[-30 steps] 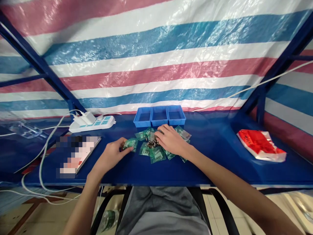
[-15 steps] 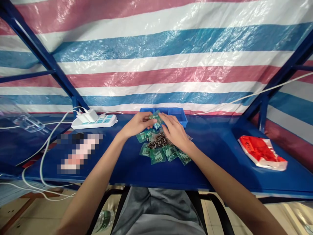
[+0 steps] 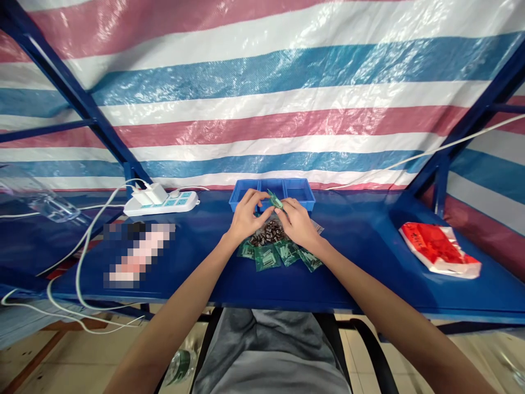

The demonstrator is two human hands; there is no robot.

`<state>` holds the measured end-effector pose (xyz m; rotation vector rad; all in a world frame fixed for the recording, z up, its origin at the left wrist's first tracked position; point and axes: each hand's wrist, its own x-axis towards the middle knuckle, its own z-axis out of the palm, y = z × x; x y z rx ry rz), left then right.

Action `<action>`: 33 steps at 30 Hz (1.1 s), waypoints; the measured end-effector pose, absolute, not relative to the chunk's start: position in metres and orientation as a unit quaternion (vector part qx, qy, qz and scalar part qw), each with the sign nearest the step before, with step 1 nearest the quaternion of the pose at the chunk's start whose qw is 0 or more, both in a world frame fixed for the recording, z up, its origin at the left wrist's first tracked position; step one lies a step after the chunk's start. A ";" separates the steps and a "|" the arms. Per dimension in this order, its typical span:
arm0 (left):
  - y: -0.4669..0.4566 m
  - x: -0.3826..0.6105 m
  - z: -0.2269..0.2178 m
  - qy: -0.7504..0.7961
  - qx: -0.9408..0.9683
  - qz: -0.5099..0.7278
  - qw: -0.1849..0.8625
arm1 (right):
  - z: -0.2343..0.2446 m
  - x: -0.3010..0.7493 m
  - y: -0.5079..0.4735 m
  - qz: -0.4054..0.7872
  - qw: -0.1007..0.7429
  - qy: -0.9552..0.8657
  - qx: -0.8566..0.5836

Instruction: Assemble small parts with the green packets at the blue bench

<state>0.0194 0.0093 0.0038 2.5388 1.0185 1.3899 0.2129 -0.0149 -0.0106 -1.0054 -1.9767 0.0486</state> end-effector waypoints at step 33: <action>0.009 0.027 -0.006 0.374 0.831 0.411 0.023 | -0.012 0.214 -0.017 0.212 0.518 -0.713 -0.423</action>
